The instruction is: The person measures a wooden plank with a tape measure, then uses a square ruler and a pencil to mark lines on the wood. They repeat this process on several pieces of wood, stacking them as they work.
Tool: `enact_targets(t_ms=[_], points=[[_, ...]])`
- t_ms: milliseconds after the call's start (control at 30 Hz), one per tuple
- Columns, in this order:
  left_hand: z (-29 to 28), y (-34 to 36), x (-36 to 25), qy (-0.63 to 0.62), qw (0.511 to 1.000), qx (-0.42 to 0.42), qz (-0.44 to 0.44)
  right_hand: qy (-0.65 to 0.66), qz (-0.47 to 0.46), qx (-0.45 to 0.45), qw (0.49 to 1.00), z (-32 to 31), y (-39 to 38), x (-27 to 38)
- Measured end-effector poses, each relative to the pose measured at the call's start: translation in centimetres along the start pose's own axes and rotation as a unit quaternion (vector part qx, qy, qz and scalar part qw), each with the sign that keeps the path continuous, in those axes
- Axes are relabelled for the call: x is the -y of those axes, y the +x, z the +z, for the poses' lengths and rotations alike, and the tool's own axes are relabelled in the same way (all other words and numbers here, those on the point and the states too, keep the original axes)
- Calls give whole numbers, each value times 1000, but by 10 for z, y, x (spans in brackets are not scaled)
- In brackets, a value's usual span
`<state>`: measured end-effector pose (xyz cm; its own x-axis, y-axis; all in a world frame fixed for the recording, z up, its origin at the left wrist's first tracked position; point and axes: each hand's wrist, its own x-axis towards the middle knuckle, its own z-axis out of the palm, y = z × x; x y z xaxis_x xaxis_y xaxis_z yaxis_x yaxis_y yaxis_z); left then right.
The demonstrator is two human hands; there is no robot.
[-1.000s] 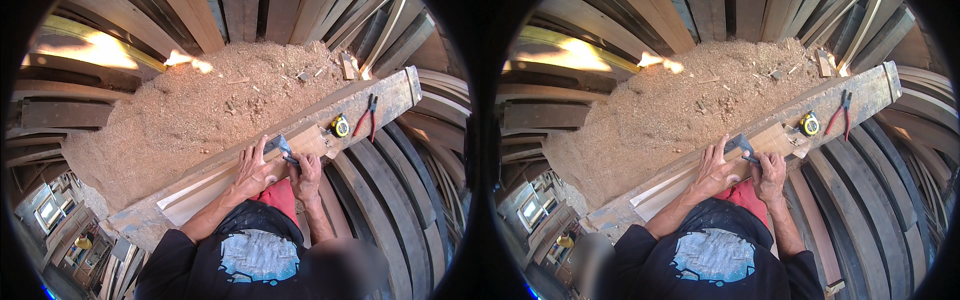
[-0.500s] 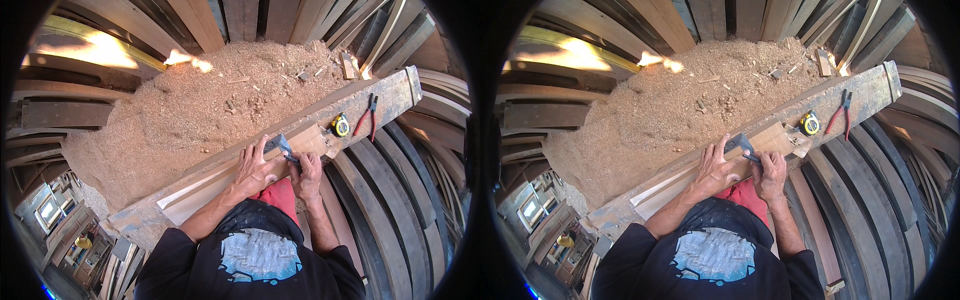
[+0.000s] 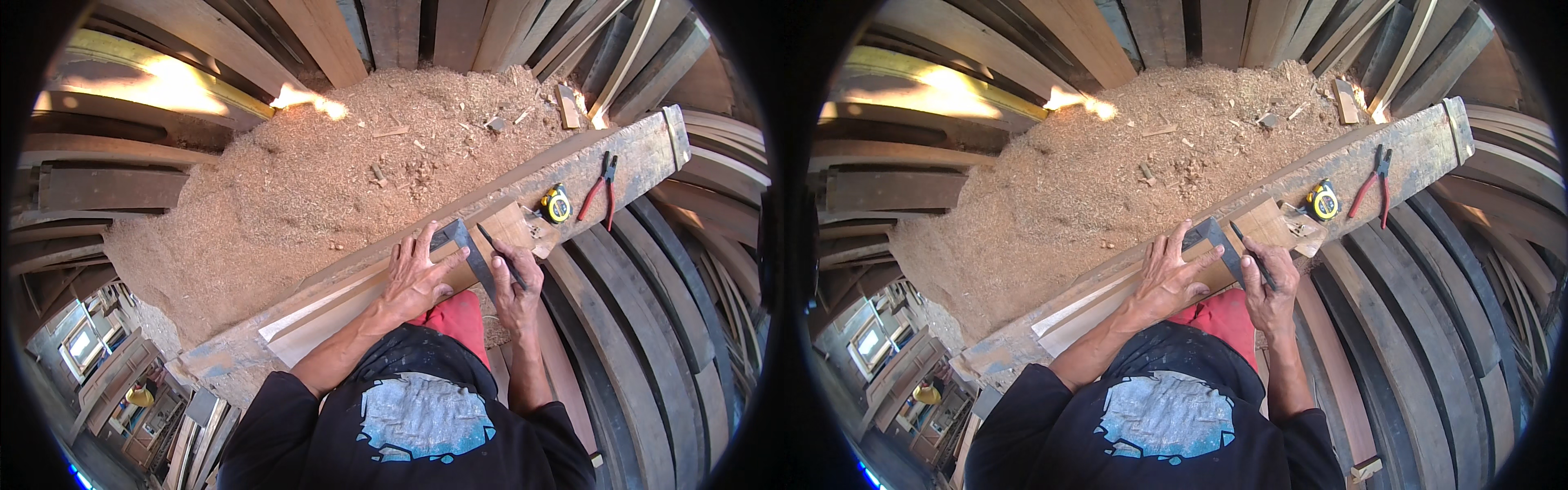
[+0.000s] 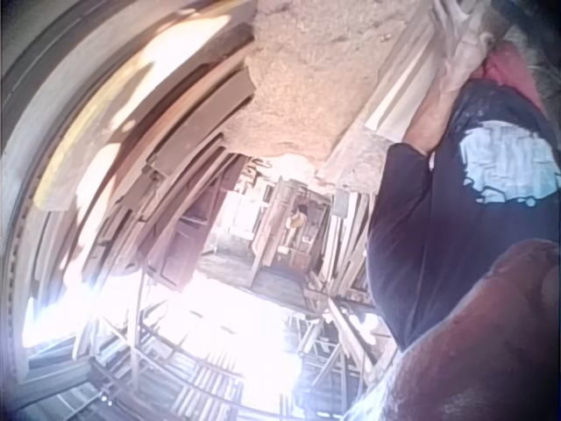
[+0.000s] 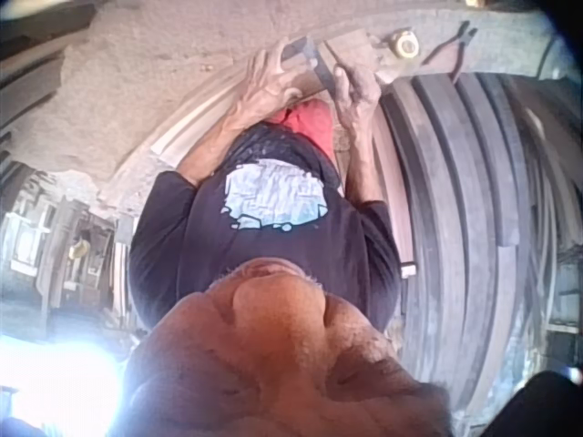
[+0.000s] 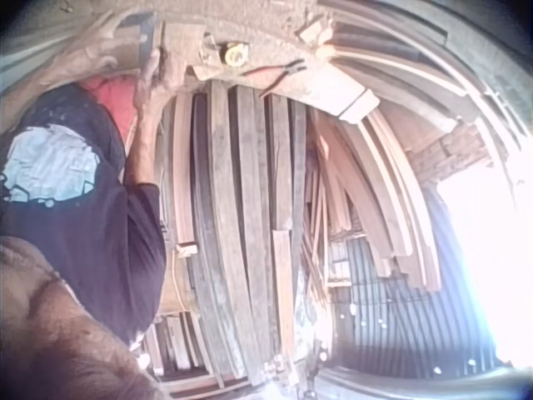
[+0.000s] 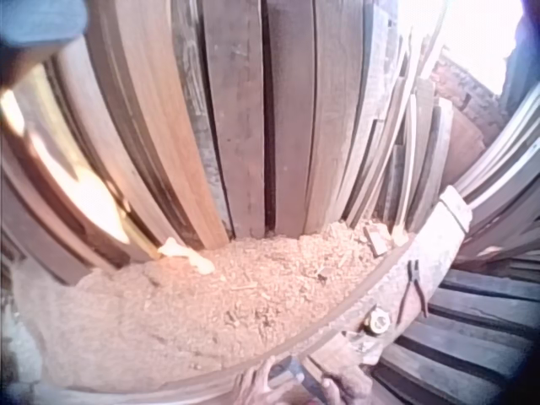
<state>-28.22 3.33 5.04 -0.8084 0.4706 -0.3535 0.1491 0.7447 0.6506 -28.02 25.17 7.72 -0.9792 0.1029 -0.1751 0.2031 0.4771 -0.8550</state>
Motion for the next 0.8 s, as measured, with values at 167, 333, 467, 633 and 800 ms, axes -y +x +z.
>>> enact_targets(t_ms=[167, 333, 467, 633, 800], points=[[2, 0, 0, 10, 1000, -7, -2, -6, -6, 57, 998, -4, 7, 6], [2, 0, 0, 13, 1000, -20, 9, -69, -4, 115, 991, -44, -5, 7], [2, -1, -1, 16, 1000, -19, 9, -94, 24, 131, 987, -61, -19, -4], [3, 0, 0, 13, 1000, -10, 4, -23, 36, 83, 996, -33, 0, 9], [1, 0, -4, 21, 1000, -6, -2, 4, -37, 82, 996, -9, 14, -1]])
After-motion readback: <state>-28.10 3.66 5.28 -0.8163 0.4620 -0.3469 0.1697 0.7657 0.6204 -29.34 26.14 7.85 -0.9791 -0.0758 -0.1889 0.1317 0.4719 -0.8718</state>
